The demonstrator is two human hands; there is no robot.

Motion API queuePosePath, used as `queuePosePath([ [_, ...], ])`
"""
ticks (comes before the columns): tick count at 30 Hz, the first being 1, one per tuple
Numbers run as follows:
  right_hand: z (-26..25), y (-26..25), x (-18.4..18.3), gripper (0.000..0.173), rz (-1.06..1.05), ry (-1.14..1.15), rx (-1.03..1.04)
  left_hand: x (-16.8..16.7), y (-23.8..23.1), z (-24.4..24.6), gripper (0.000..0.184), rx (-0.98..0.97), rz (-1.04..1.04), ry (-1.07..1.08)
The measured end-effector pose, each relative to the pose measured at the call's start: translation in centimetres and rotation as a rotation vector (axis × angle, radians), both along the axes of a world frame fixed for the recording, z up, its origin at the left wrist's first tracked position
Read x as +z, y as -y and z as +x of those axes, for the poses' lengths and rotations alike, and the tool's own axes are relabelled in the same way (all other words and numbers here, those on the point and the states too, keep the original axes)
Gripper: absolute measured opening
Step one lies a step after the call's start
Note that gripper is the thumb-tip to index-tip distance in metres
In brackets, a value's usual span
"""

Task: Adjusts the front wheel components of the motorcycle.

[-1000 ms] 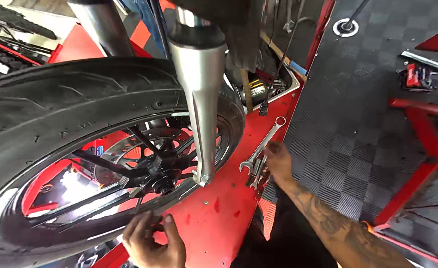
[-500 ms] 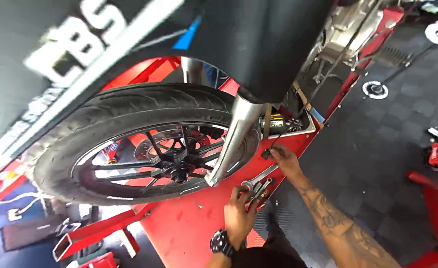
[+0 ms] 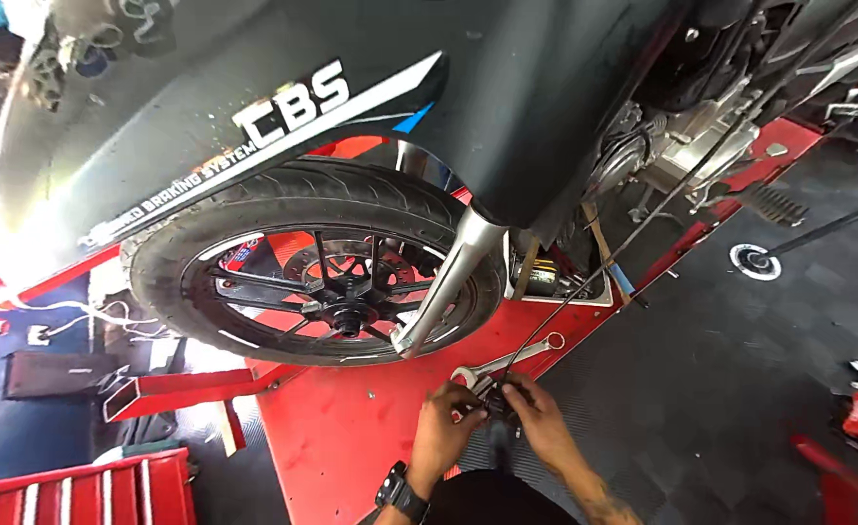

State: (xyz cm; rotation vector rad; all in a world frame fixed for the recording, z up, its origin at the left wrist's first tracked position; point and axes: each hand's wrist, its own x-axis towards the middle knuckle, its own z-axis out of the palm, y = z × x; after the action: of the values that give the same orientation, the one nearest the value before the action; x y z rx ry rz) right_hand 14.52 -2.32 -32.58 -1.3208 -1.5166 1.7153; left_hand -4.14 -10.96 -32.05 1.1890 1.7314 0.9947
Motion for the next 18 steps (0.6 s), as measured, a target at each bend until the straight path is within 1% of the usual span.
queuePosePath([
  [3,-0.5,0.3,1.0,0.03,-0.032,-0.034,0.023,0.9,1.1,0.4,0.016,0.05,0.042,-0.048],
  [7,-1.6,0.4,2.3,0.033,-0.09,-0.055,0.123,1.7,2.8,0.4,0.016,0.108,0.079,-0.215],
  [10,-2.8,0.8,3.1,0.04,-0.129,-0.063,0.196,2.4,4.0,-0.2,0.017,0.116,0.09,-0.228],
  [15,-4.8,1.6,3.5,0.037,-0.242,-0.144,0.288,3.1,6.4,-1.7,0.018,0.175,0.095,-0.266],
  [18,-6.2,2.6,4.5,0.034,-0.274,-0.163,0.308,3.8,7.9,-3.2,0.018,0.169,0.122,-0.299],
])
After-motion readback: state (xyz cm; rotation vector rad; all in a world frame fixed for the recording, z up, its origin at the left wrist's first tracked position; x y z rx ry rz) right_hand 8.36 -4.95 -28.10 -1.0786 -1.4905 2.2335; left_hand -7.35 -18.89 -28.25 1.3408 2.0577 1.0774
